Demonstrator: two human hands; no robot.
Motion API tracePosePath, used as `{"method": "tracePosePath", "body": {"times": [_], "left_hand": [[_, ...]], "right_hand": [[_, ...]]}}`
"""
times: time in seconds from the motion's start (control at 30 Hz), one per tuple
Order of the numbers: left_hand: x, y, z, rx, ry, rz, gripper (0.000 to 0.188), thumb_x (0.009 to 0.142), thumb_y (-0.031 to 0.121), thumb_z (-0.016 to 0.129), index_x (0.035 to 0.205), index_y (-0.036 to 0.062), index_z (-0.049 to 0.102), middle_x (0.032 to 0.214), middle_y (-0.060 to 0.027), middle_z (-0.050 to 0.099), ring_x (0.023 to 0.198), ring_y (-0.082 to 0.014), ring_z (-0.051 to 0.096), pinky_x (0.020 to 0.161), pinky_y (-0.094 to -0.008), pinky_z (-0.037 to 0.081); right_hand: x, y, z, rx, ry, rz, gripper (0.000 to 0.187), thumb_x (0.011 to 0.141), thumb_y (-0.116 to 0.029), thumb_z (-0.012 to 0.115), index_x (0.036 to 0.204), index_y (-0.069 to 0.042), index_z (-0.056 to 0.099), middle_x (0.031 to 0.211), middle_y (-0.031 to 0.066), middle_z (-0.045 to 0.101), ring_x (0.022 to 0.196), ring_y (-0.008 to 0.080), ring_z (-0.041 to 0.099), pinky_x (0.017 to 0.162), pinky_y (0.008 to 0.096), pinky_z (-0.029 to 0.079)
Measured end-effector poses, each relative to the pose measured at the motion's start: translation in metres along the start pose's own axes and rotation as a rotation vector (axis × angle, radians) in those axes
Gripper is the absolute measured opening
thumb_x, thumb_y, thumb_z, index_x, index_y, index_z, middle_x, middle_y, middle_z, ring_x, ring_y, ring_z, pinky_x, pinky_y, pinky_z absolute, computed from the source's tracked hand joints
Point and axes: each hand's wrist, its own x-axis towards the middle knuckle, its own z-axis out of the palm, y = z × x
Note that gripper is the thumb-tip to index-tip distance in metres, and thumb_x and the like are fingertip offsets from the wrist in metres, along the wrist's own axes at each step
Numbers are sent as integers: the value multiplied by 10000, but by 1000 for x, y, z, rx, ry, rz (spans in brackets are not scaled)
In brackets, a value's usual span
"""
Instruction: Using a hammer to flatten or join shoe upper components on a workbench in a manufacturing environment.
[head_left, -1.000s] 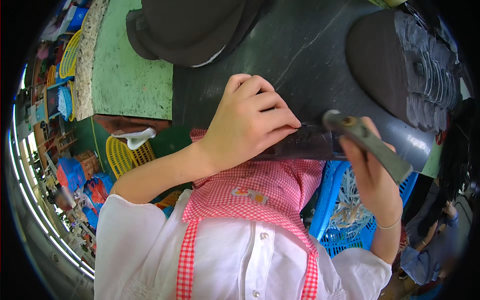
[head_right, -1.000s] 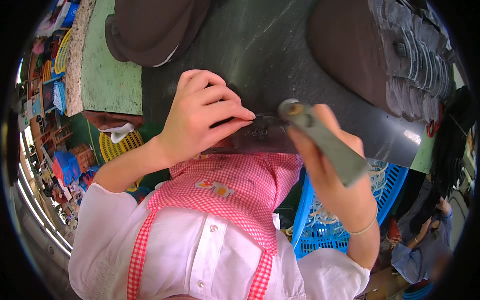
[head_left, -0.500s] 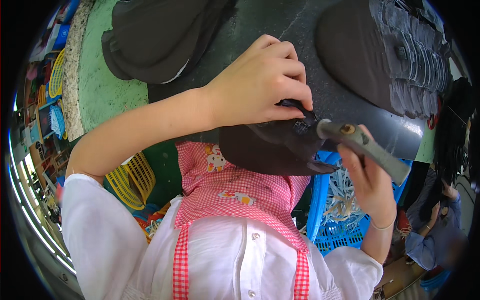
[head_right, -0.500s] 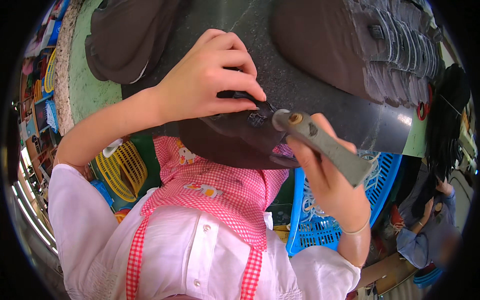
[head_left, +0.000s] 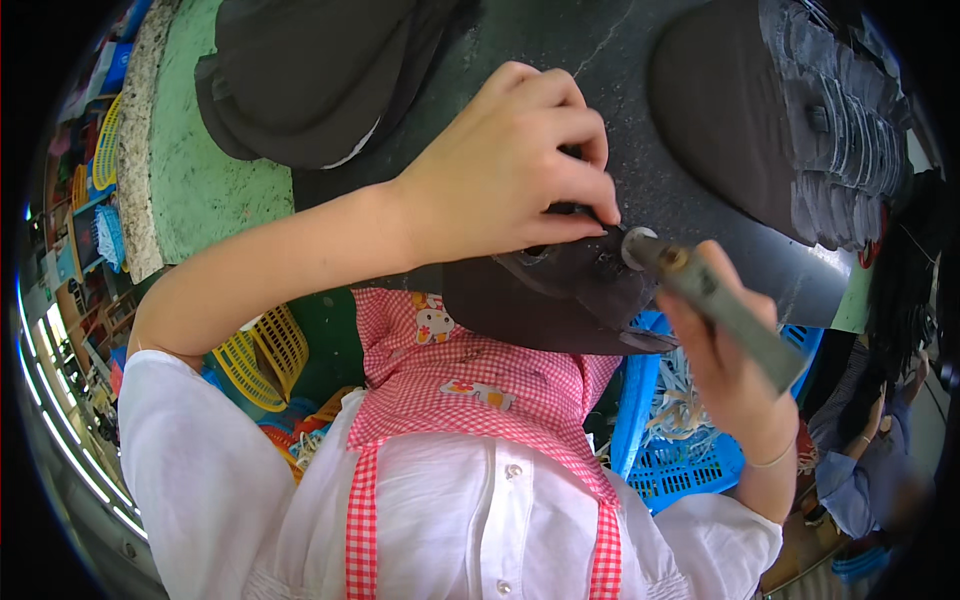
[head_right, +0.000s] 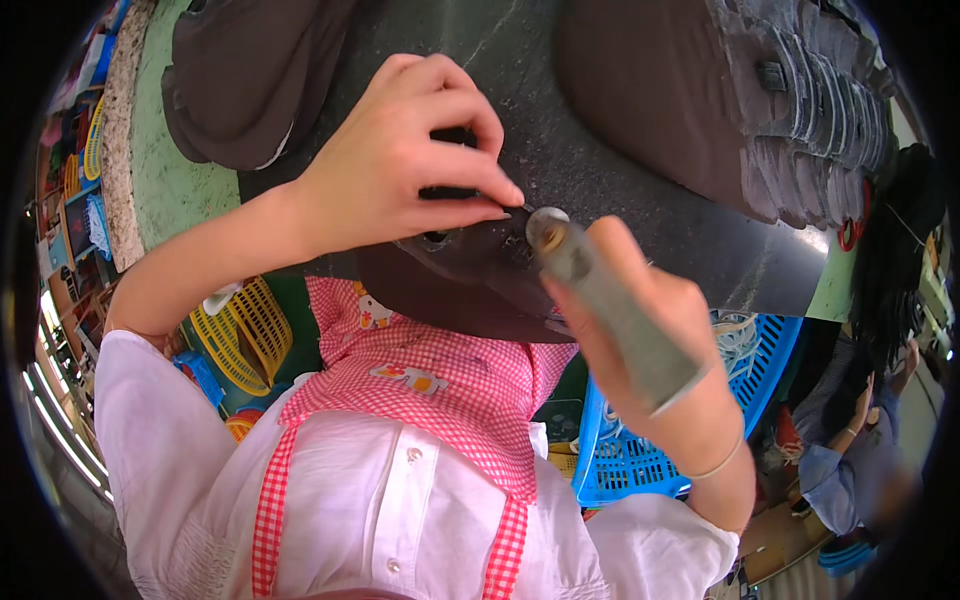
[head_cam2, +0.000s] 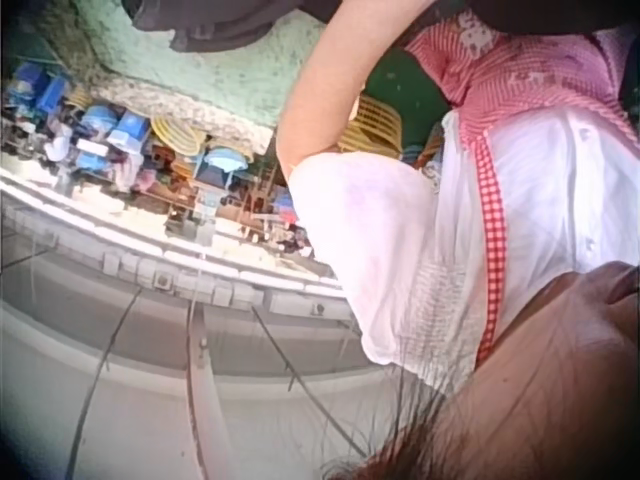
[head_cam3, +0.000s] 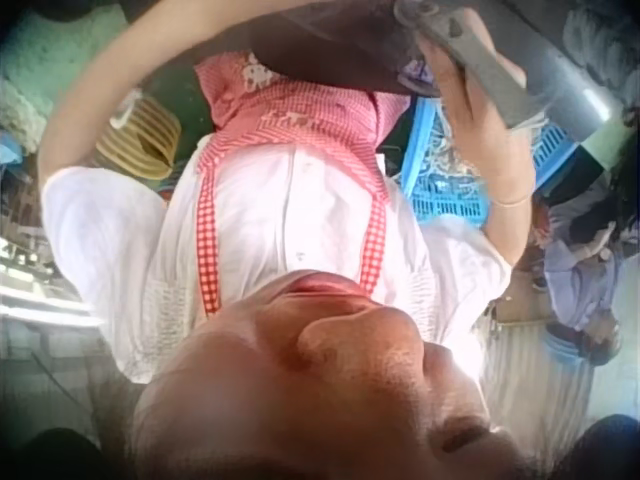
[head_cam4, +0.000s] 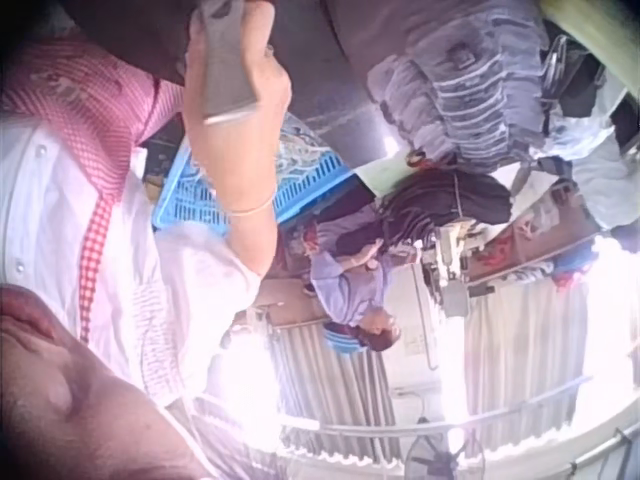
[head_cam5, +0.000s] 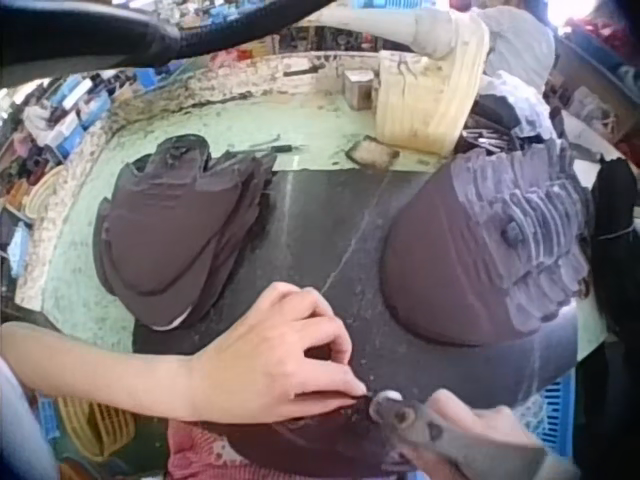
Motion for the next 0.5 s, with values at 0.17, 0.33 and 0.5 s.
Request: {"method": "tracePosePath", "body": {"times": [0.17,0.33,0.5], "left_hand": [[-6,3,3,119,46,82,182,645,206,761,807,205,678,871,46,569,918,-216,527,824,-398,382],[-12,0,1,138,72,78,190,624,205,766,791,189,678,853,41,571,909,-218,530,813,-393,386],[-14,4,-7,120,81,-43,191,617,200,773,780,186,674,847,42,574,902,-216,531,806,-386,386]], "right_hand": [[6,-3,10,60,81,-66,122,872,-39,605,916,-4,497,666,162,477,562,373,475,512,311,418],[15,-2,3,50,100,-45,126,864,-32,609,929,-1,505,655,159,458,592,377,514,535,317,429],[12,-5,12,-39,18,-63,83,871,-21,594,917,20,538,747,157,481,586,353,511,512,307,399]]}}
